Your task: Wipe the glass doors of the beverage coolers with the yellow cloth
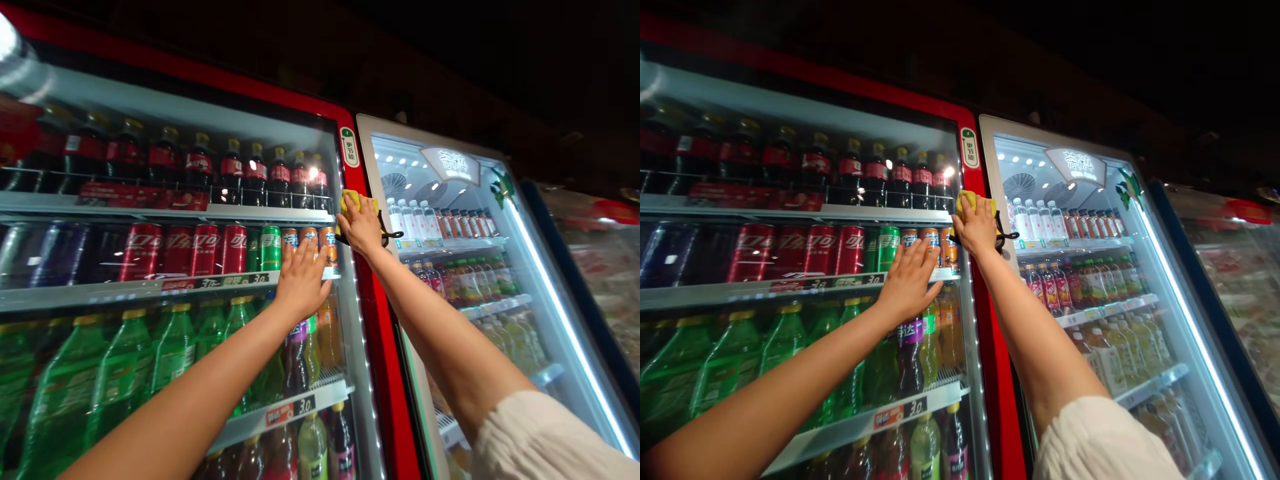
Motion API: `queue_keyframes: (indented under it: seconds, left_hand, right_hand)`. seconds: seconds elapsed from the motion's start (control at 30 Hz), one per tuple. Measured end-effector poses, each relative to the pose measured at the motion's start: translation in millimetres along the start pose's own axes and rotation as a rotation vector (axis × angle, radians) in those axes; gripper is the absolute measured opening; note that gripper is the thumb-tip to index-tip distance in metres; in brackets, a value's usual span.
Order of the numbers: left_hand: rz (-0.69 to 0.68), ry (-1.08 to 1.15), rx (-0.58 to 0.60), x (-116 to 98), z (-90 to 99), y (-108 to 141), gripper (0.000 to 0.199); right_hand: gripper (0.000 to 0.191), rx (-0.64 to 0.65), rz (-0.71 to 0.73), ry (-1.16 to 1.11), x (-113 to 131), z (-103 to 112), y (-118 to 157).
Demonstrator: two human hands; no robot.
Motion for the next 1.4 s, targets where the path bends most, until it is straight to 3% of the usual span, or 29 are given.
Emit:
queue_keyframes:
  seconds: [0.2, 0.27, 0.33, 0.47, 0.53, 0.7, 0.77, 0.83, 0.93, 1.0, 1.07, 1.17, 1.23, 1.3, 1.4]
  left_hand:
    - [-0.04, 0.024, 0.009, -11.6, -3.7, 22.5, 0.065]
    - [-0.056, 0.024, 0.039, -11.4, -6.5, 30.4, 0.064]
    - [-0.066, 0.018, 0.052, -8.4, -7.1, 33.9, 0.064]
    - [-0.054, 0.006, 0.008, -2.0, 0.1, 27.5, 0.063]
    - [-0.037, 0.003, 0.001, -0.6, 2.8, 23.9, 0.062]
    - [-0.02, -0.018, 0.028, 9.2, 10.0, 33.4, 0.061]
    - [-0.007, -0.027, 0.028, 19.6, 15.7, 40.8, 0.059]
    - [0.015, -0.029, 0.019, 30.9, 22.1, 45.5, 0.058]
    - [0.058, -0.03, 0.015, 43.4, 28.5, 46.4, 0.059]
    - [0.088, -0.036, 0.03, 49.0, 29.7, 46.6, 0.06]
    - [0.111, -0.041, 0.047, 54.9, 30.9, 50.0, 0.062]
    - [0.125, -0.045, 0.056, 67.3, 35.8, 60.8, 0.062]
    - [0.135, -0.052, 0.054, 77.5, 40.1, 68.5, 0.062]
    - [0.147, -0.055, 0.055, 86.2, 43.2, 74.2, 0.062]
    - [0.162, -0.056, 0.057, 93.3, 46.0, 80.4, 0.066]
  right_hand:
    - [0.056, -0.029, 0.033, -0.006, -12.1, 0.4, 135.7]
    - [0.055, -0.013, 0.052, 0.014, -12.3, 0.5, 156.1]
    - [0.055, 0.005, 0.06, 0.042, -8.6, 1.1, 144.4]
    - [0.056, 0.06, -0.012, 0.095, 2.3, 2.1, 80.1]
    - [0.055, 0.068, -0.004, 0.093, 9.0, 3.1, 69.7]
    - [0.052, 0.076, 0.446, -0.012, 30.3, 5.4, 121.2]
    - [0.049, 0.051, 0.435, -0.041, 22.2, 7.5, 118.8]
    - [0.05, 0.004, 0.284, -0.049, 16.9, 9.2, 92.4]
    - [0.053, -0.035, 0.115, -0.033, 36.8, 8.9, 57.4]
    - [0.052, -0.015, 0.181, -0.029, 62.6, 7.0, 58.8]
    - [0.051, 0.037, 0.35, -0.038, 79.8, 5.3, 80.5]
    - [0.049, 0.086, 0.555, -0.062, 74.0, 7.1, 114.1]
    - [0.048, 0.043, 0.504, -0.081, 59.9, 9.4, 109.3]
    - [0.052, -0.022, 0.346, -0.092, 56.6, 8.5, 89.5]
    - [0.053, -0.084, 0.179, -0.097, 85.2, 5.9, 73.6]
Point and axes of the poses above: each hand's wrist, its own y-axis away from the middle knuckle, its own z-axis out of the back of the hand, x = y × z, the point moved 10 cm from there along -y, towards the middle knuckle, and after that the axes turned 7 degrees about y, right-handed, at the moved point
